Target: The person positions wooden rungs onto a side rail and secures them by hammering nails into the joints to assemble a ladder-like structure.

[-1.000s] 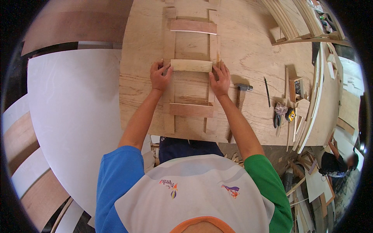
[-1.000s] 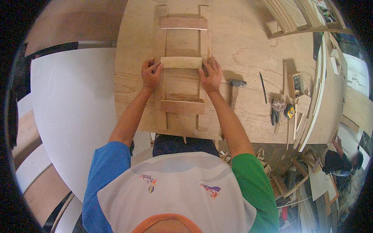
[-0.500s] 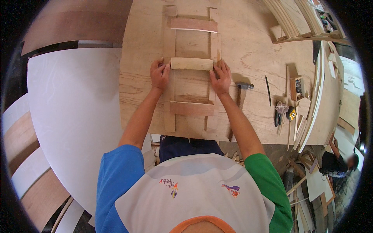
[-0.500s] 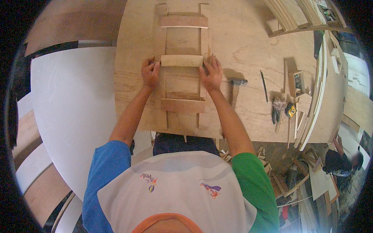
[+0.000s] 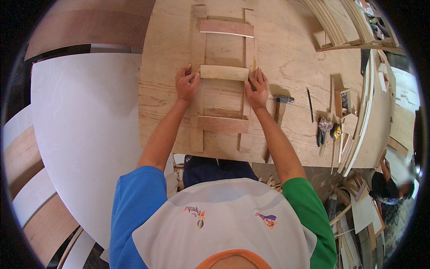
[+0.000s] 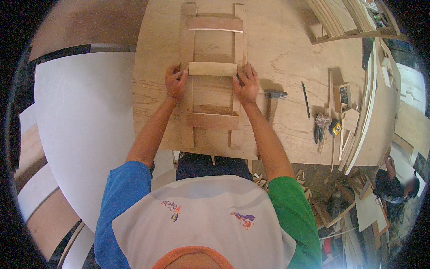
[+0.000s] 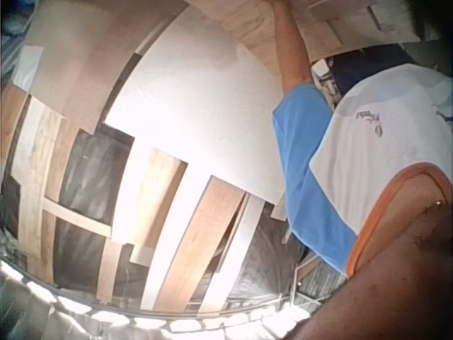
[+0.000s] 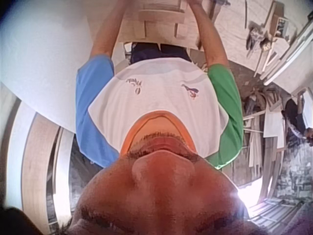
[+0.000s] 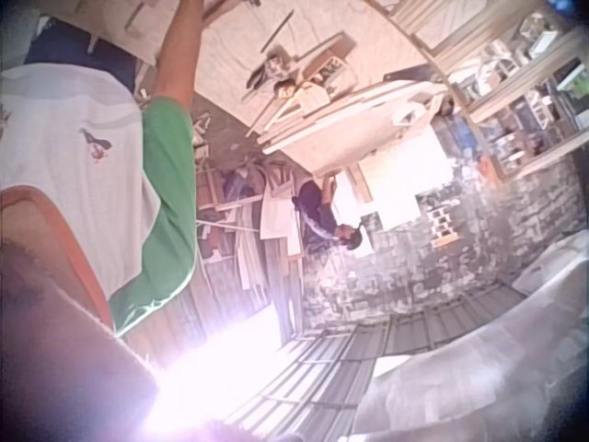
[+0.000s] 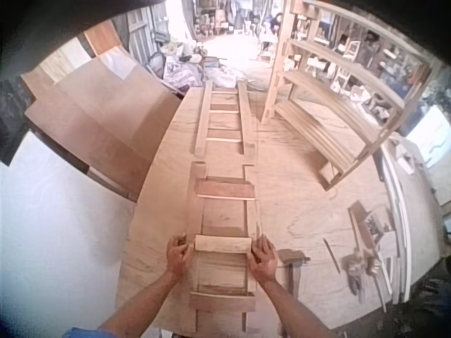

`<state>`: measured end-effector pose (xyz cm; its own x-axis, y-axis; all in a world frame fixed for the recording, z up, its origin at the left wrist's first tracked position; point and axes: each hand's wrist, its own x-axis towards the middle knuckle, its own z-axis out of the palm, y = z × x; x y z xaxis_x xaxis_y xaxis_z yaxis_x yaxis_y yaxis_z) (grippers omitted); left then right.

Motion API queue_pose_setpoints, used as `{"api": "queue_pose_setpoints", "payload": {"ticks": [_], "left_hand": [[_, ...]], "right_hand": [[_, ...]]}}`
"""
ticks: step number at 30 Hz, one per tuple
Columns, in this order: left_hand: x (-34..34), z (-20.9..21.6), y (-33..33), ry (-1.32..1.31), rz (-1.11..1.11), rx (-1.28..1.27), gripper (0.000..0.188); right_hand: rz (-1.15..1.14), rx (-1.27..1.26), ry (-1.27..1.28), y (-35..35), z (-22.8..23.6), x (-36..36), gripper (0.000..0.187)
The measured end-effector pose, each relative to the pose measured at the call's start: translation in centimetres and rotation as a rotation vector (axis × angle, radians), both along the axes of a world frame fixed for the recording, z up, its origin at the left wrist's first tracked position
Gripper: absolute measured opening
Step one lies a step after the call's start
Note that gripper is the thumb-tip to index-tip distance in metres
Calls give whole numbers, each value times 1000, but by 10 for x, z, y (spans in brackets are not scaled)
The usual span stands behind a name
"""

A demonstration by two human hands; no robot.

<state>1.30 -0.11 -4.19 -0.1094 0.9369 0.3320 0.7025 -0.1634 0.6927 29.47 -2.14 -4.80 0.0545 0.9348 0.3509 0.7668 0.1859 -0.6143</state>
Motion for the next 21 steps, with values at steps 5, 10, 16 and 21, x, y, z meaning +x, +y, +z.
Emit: {"api": "queue_pose_setpoints", "payload": {"ticks": [5, 10, 16, 21], "left_hand": [[1, -2, 1, 58, -9, 13, 18], [0, -5, 1, 43, -2, 14, 18], [2, -3, 1, 37, -11, 7, 19], [0, -3, 1, 53, -3, 10, 20]], "right_hand": [[-6, -5, 1, 1, 1, 1, 32], [-5, -5, -12, 0, 1, 0, 32], [-5, -11, -3, 0, 0, 1, 33], [-9, -24, -12, 0, 3, -1, 32]]}}
